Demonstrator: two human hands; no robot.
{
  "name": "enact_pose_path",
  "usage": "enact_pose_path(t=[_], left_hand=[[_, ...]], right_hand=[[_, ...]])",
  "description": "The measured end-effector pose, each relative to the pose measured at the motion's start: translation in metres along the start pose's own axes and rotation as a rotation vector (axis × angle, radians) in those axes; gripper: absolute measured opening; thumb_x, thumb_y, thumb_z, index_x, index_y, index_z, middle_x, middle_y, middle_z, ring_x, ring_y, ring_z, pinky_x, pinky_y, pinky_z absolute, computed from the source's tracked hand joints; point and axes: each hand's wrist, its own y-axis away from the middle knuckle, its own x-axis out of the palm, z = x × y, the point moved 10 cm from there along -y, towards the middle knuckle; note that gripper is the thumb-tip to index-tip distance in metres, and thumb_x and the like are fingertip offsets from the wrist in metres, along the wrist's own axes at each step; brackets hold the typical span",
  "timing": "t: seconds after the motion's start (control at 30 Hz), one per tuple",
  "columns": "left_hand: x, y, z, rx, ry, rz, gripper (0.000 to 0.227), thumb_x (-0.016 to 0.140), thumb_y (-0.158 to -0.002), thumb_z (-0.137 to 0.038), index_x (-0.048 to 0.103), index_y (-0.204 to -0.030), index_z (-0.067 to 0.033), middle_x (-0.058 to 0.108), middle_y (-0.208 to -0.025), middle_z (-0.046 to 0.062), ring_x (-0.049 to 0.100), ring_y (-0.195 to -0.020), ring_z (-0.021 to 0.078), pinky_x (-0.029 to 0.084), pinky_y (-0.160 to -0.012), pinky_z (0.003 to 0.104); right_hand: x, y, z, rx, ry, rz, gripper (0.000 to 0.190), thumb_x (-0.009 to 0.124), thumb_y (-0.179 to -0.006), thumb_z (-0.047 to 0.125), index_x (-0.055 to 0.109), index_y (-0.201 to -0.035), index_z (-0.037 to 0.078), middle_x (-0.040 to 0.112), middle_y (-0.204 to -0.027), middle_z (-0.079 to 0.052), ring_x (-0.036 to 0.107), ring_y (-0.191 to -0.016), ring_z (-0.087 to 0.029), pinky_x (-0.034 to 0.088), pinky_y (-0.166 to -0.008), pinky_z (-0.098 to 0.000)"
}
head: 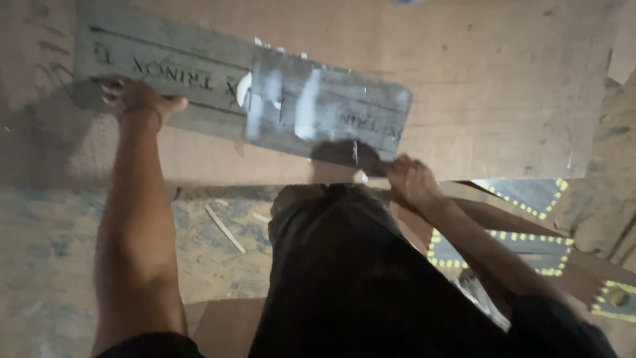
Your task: The person uses a small spreader to apply white coating material onto several metal sheets on a wooden surface, then uses a larger trowel to spread coating on a long labeled sheet.
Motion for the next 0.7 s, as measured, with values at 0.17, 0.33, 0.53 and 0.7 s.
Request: enact_pose_path(t=[0.17, 0.33, 0.53, 0.7], left_hand=[[0.009, -0.011, 0.001, 0.013, -0.046, 0.056, 0.135, 0.075, -0.068, -0.08, 0.024, -0.157, 0.0089, 0.012, -0.165, 0.031, 0.011, -0.147, 0.0604, 0.018, -0.12, 0.063], [0.017, -0.026, -0.003, 0.076, -0.144, 0.11, 0.125, 0.067, -0.073, -0.085, 0.037, -0.155, 0.0037, 0.016, -0.166, 0.033, 0.014, -0.15, 0.0586, 0.014, -0.12, 0.068], [0.004, 0.001, -0.019, 0.251, -0.282, 0.101, 0.112, 0.053, -0.085, -0.085, 0.043, -0.153, 0.0032, 0.028, -0.164, 0.031, 0.022, -0.152, 0.054, 0.013, -0.122, 0.071], [-0.037, 0.041, -0.028, 0.273, -0.185, 0.058, 0.103, 0.059, -0.082, -0.076, 0.044, -0.153, -0.0027, 0.037, -0.154, 0.036, 0.036, -0.138, 0.0623, 0.037, -0.108, 0.069]], right_hand=[[-0.031, 0.022, -0.026, 0.089, -0.325, -0.09, 0.04, 0.064, -0.095, 0.029, 0.066, -0.13, 0.009, 0.072, -0.12, -0.012, 0.068, -0.1, -0.024, 0.061, -0.078, -0.033], [-0.021, 0.017, -0.029, 0.175, -1.148, -0.676, 0.038, 0.056, -0.102, 0.014, 0.052, -0.137, -0.001, 0.057, -0.146, -0.016, 0.059, -0.118, -0.029, 0.05, -0.098, -0.0435], [0.033, 0.009, 0.052, 0.206, -0.194, -0.611, 0.037, 0.061, -0.078, 0.014, 0.067, -0.115, 0.009, 0.068, -0.118, -0.014, 0.063, -0.107, -0.034, 0.056, -0.085, -0.0435], [0.038, 0.046, -0.033, 0.808, -0.404, -0.593, 0.016, 0.06, -0.092, 0.017, 0.066, -0.092, 0.003, 0.067, -0.09, -0.02, 0.064, -0.082, -0.041, 0.053, -0.073, -0.0516]])
